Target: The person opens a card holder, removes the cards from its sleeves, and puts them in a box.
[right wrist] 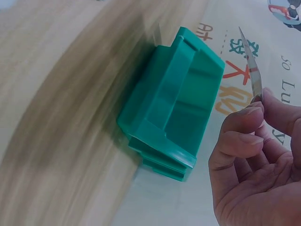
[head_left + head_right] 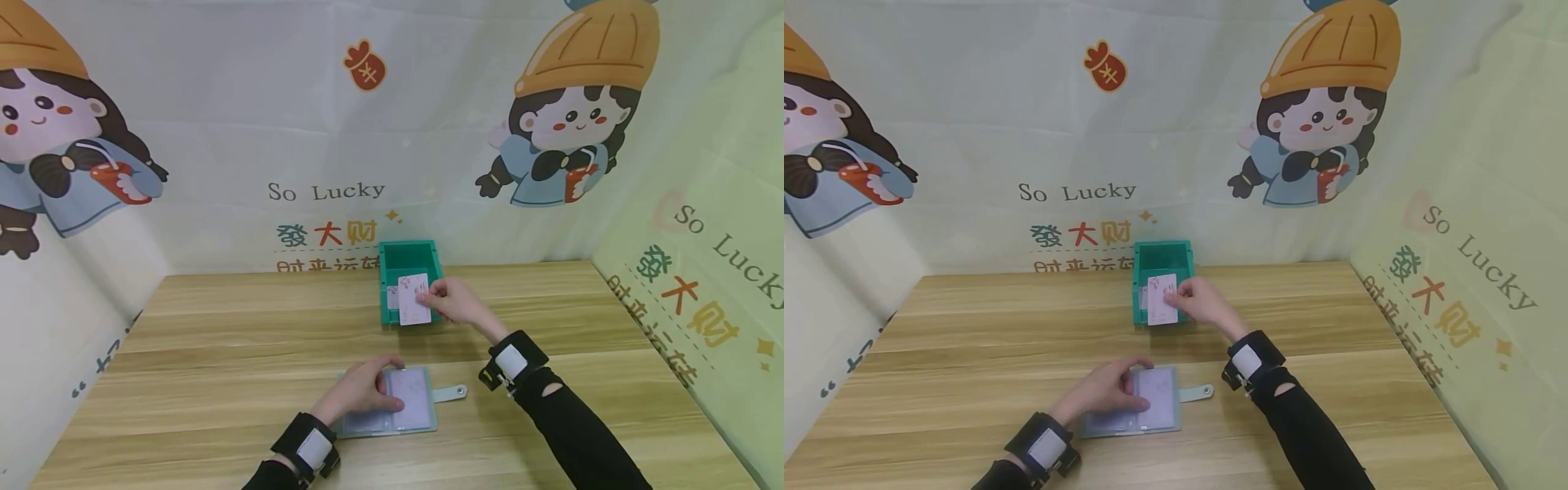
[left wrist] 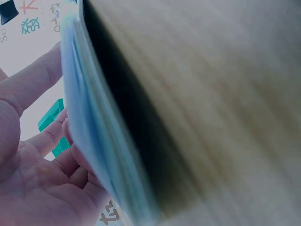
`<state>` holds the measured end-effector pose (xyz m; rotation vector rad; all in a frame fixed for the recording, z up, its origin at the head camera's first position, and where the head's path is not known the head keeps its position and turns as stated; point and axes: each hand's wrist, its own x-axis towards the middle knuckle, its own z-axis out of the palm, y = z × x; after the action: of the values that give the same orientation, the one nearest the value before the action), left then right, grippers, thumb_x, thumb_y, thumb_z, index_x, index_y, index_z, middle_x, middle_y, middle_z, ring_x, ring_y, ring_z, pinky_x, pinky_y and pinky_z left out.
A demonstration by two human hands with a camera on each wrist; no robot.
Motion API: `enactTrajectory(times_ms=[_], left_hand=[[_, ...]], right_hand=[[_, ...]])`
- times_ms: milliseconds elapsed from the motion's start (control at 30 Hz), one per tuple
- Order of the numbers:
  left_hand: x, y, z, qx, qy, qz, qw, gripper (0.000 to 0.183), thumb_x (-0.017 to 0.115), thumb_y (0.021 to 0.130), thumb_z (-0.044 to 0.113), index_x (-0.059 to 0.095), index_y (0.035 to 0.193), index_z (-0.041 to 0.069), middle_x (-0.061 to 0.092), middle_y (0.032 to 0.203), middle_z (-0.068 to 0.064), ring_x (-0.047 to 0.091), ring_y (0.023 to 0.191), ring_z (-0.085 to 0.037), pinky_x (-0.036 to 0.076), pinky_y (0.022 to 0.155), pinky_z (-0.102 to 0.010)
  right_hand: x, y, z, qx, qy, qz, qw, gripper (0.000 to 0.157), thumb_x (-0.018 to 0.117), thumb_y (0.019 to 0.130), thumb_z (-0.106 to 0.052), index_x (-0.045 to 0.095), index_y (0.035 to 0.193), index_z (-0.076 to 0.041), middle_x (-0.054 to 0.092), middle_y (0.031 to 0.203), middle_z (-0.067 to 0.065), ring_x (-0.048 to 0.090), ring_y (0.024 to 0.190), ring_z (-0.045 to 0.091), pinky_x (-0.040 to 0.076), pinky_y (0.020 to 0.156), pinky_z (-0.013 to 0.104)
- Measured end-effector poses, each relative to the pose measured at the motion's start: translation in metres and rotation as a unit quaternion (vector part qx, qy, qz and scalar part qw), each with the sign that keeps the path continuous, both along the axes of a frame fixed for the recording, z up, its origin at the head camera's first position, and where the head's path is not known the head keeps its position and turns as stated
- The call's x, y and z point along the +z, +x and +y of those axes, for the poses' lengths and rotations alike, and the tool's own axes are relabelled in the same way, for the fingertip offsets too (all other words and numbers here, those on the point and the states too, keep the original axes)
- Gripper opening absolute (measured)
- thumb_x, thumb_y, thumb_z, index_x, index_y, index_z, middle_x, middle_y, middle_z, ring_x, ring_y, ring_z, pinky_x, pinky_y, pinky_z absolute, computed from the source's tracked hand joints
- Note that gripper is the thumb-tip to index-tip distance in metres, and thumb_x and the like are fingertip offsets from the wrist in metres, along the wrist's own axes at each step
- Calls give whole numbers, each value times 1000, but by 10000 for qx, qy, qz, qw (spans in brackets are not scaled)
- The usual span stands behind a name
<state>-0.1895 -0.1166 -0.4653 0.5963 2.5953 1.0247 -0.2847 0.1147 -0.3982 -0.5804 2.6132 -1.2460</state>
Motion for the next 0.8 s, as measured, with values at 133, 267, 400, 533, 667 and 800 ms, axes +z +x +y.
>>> enactTrajectory(times_ms=[133,267,400,533,667,800], left_hand=[[1,1,0,9,36,-48,10000,56,89,83,17,63,132,10,54,75,3,48,66,-11,34,63,-24],[1,2,0,39,65,-75,9999,55,89,83,17,63,131,10,54,75,3,48,67,-12,34,63,-24],[2,3,0,49,61,-41,10000,55,89,83,16,63,131,10,54,75,3,48,67,-11,34,63,-24],[2,3,-1,27,57,-25,10000,55,89,83,17,63,131,10,55,75,3,49,67,-11,34,63,-24],[2,4,-1,12,68,-53,10000,55,89,83,17,63,132,10,55,76,2,49,67,-11,35,62,-24],[3,4,0,5,72,-65,10000,55,89,83,17,63,132,10,55,77,2,49,68,-12,35,63,-24]], right_hand=[[6,-8,-2,12,75,47,10000,31,62,107,-18,61,81,-2,47,57,-5,44,50,9,32,52,23],[12,-18,-6,-31,223,140,9996,31,61,107,-18,61,80,-2,47,55,-5,44,49,9,31,51,23],[18,-27,-11,-156,439,15,9989,32,60,108,-22,60,82,-4,46,55,-4,43,49,9,32,51,23],[24,-35,-18,-271,690,-99,9972,34,57,110,-23,60,83,-2,43,54,-5,41,47,9,31,50,23],[27,-39,-24,-334,964,-55,9948,37,56,110,-22,58,78,-4,40,52,-5,40,45,9,31,50,23],[26,-44,-28,-385,1178,-69,9923,46,56,110,-22,51,66,-9,37,50,-5,38,43,9,29,48,24]])
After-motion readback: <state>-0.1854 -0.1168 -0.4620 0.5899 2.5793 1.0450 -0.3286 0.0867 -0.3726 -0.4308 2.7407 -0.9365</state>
